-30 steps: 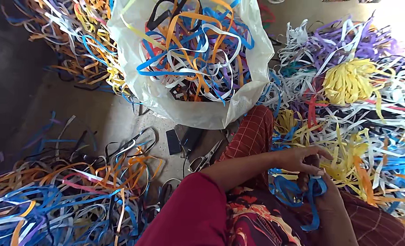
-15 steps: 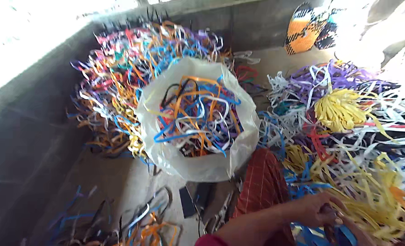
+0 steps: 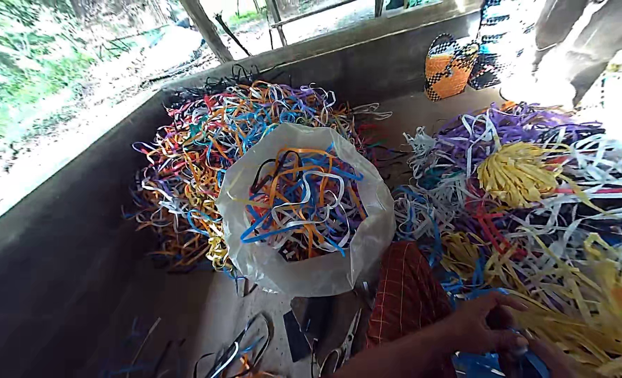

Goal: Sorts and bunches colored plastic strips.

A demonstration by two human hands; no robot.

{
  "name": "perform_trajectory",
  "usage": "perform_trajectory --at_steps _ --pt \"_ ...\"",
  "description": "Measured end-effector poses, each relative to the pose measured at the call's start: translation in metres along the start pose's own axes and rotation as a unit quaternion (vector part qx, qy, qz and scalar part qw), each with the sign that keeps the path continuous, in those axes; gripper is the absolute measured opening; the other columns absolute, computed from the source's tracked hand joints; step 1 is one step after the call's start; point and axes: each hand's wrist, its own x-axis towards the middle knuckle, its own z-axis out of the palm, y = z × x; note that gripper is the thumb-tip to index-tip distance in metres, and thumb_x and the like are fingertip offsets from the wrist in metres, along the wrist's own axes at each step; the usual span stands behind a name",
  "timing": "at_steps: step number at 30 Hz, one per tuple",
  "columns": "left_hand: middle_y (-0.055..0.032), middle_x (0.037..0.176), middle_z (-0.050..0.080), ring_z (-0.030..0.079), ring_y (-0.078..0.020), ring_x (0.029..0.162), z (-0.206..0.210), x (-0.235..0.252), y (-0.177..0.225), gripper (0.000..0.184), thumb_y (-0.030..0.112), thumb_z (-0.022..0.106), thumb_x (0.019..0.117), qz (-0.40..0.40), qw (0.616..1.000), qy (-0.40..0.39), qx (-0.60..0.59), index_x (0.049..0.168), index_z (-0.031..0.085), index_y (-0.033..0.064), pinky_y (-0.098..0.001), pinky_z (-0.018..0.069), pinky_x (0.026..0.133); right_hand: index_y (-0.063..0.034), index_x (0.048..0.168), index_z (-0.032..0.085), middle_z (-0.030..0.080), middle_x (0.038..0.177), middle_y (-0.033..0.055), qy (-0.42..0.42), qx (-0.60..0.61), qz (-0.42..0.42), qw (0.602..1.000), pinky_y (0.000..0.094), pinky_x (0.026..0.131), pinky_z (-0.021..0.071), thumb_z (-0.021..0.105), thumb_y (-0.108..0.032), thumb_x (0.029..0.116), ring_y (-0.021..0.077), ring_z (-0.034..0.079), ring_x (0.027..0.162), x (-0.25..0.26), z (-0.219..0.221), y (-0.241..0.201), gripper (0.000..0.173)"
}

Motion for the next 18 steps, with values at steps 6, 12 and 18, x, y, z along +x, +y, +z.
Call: perform_trajectory --at_steps 6,12,18 --pt "-0.0082 0.099 0.061 0.060 -0.0105 0.081 -0.004 -0.001 0.013 0.045 0.004 0.055 0.1017 -0.114 0.987 -0.013 -0.108 0.144 0.041 -0.0020 -0.0309 0.0541 0.076 -0.0301 0.102 0.075 0.069 0.078 -0.0066 -0.078 0.005 -0.004 0.997 0.0224 0.056 0.0532 0.069 -0.060 0.0889 0.0040 0.062 0.062 0.004 -0.013 0.009 0.033" --pt "-0.0049 0.096 0.060 0.058 -0.0075 0.077 -0.004 -0.001 0.013 0.040 0.007 0.053 0.1030 -0.127 0.986 -0.013 -0.104 0.141 0.045 -0.0004 -0.0272 0.0524 0.073 -0.0287 0.100 0.076 0.069 0.076 -0.0049 -0.086 0.027 -0.006 0.996 0.0240 0.055 0.0544 0.069 -0.056 0.0884 0.0057 0.063 0.061 0.004 -0.007 0.010 0.030" --pt "-0.0167 0.104 0.064 0.063 -0.0171 0.088 -0.012 0.000 0.005 0.046 0.002 0.057 0.0997 -0.063 0.997 -0.042 0.014 0.143 0.045 -0.0069 -0.0352 0.0549 0.085 -0.0260 0.097 0.072 0.067 0.074 -0.0055 -0.017 0.019 -0.005 1.000 0.0223 0.055 0.0525 0.062 -0.054 0.0958 0.0042 0.060 0.059 0.003 -0.006 0.013 0.030"
